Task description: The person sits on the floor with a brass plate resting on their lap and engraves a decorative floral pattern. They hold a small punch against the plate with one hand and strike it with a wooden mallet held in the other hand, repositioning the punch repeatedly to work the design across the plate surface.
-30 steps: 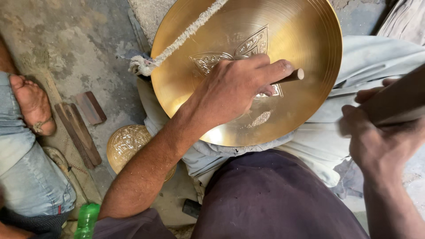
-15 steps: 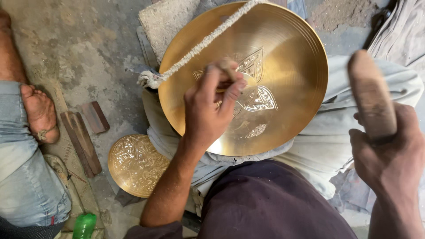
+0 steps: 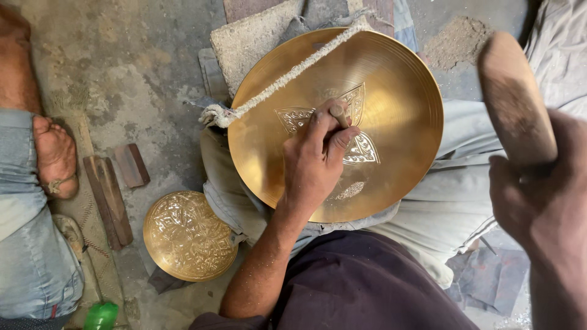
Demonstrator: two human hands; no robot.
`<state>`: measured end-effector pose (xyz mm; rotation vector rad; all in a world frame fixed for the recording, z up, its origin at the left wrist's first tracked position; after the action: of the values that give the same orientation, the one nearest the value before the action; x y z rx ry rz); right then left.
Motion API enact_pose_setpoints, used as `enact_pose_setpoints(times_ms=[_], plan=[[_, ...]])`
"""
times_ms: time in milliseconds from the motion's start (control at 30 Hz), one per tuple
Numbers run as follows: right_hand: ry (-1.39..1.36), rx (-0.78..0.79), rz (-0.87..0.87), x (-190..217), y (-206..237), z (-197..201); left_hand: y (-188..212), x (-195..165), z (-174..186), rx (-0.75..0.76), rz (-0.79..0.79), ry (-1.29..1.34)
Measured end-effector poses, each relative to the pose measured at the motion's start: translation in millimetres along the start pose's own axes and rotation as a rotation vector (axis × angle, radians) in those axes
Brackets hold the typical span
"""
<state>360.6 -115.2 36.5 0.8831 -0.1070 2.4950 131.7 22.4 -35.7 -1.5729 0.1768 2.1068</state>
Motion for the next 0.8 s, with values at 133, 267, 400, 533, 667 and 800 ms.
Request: enact_pose_setpoints(times_ms=[133, 267, 400, 533, 667, 800], plan=[[0.431, -0.016, 0.407, 25, -38, 16, -1, -1, -1, -0.034, -0.061, -0.049], [0.375, 0.053, 0.575, 64, -64, 32, -3, -1, -2, -0.007, -0.008, -0.02], [0.126, 0.134, 0.454, 99, -71, 39, -3, -3, -3, 0.008, -0.024, -0.075], [0.649, 0.021, 0.653, 114, -72, 40, -5, -3, -2, -0.01, -0.043, -0.162], [0.519, 0.094, 0.511, 107, -77, 43, -4, -3, -1, 0.006, -0.04, -0.077], [0.63, 0.049, 0.627, 106, -78, 43, -5, -5, -1, 0.012, -0.051, -0.058]])
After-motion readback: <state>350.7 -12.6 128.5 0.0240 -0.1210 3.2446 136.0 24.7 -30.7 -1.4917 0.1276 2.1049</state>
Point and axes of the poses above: each hand's wrist, its own y-axis away from the middle knuckle, its own z-axis out of the back of the hand, x = y × z, the point moved 2 cm from there along -y, towards the middle knuckle, and after that the axes turned 8 degrees about x, right-handed, at the moved point
